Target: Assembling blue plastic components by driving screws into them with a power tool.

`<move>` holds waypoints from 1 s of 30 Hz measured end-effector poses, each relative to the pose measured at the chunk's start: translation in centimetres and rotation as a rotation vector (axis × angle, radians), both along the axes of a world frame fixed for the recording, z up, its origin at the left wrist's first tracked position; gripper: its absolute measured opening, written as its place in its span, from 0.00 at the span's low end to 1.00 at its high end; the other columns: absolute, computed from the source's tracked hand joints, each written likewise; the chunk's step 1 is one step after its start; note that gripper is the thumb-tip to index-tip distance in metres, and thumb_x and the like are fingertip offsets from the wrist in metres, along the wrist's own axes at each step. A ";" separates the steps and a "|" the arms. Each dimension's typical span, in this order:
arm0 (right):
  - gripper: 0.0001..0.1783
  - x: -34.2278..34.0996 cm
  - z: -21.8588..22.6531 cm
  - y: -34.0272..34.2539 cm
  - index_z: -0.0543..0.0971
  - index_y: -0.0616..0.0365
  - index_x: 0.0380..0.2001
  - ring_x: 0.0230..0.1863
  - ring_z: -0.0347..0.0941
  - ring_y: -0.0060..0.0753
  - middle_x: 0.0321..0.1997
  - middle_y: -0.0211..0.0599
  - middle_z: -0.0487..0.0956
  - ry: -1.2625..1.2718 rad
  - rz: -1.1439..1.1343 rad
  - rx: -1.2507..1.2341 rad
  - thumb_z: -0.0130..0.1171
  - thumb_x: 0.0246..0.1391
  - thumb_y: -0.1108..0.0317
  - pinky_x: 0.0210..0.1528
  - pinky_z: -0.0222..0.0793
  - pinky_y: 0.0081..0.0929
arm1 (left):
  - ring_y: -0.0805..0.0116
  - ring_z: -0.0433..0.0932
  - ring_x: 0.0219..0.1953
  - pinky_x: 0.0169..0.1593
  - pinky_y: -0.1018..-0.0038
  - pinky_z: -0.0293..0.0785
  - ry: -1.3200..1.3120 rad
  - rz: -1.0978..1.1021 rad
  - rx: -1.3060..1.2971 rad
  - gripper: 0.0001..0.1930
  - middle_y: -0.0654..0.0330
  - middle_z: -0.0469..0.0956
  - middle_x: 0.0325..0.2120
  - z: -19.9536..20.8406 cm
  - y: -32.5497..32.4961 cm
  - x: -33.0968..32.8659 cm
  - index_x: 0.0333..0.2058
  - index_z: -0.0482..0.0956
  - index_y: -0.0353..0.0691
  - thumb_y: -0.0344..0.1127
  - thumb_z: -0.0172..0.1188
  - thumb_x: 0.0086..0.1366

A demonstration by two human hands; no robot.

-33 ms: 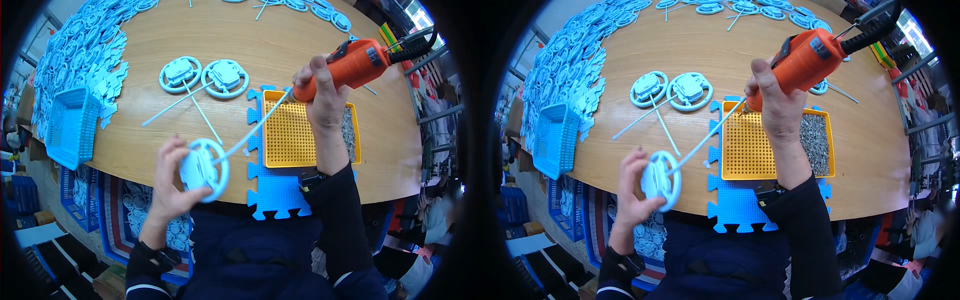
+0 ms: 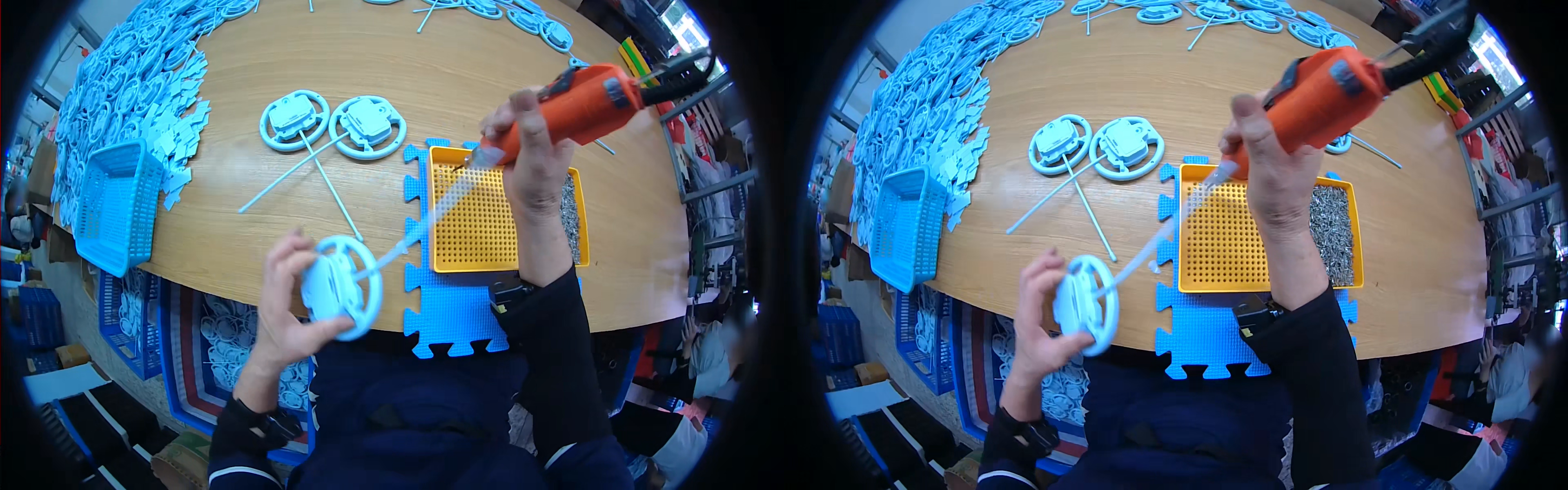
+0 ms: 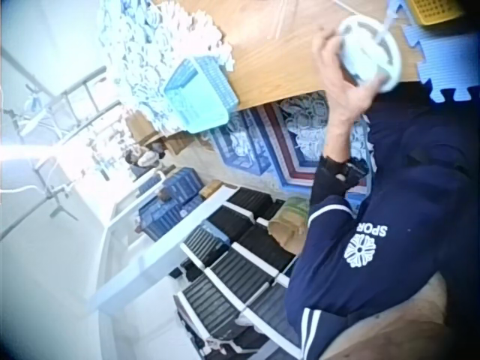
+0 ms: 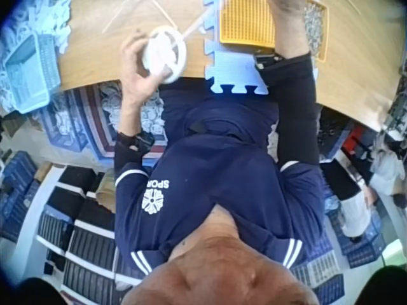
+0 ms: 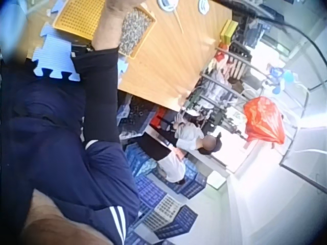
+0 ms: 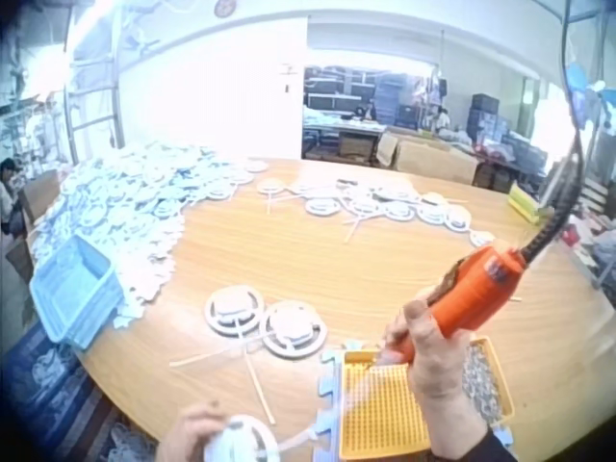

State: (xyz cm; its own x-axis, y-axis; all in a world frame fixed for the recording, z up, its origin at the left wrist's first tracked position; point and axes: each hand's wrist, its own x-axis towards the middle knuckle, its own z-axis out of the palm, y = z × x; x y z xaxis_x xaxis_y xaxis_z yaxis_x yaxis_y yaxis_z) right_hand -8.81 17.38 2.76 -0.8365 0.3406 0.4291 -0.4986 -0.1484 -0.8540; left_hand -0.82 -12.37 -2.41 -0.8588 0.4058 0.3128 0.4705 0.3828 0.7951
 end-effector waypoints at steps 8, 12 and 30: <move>0.23 7.2 7.3 4.3 0.73 0.54 0.37 0.25 0.65 0.21 0.24 0.25 0.68 0.107 0.077 0.044 0.60 0.54 0.45 0.36 0.62 0.25 | 0.51 0.65 0.54 0.54 0.57 0.59 0.112 -0.366 -0.126 0.36 0.51 0.66 0.49 -0.1 4.9 3.0 0.48 0.72 0.41 0.49 0.74 0.41; 0.27 11.8 7.2 0.9 0.72 0.54 0.38 0.20 0.65 0.17 0.23 0.23 0.69 0.052 0.238 0.099 0.55 0.55 0.40 0.26 0.65 0.21 | 0.52 0.67 0.50 0.52 0.59 0.61 0.139 -0.327 -0.181 0.37 0.52 0.67 0.48 0.2 9.1 3.4 0.47 0.72 0.42 0.49 0.75 0.38; 0.24 14.7 2.7 -4.7 0.66 0.55 0.39 0.22 0.67 0.26 0.23 0.30 0.69 -0.075 0.377 0.148 0.59 0.55 0.47 0.26 0.67 0.26 | 0.59 0.65 0.51 0.55 0.59 0.54 0.143 -0.196 -0.127 0.37 0.58 0.66 0.44 -1.5 10.3 3.8 0.46 0.71 0.43 0.49 0.75 0.37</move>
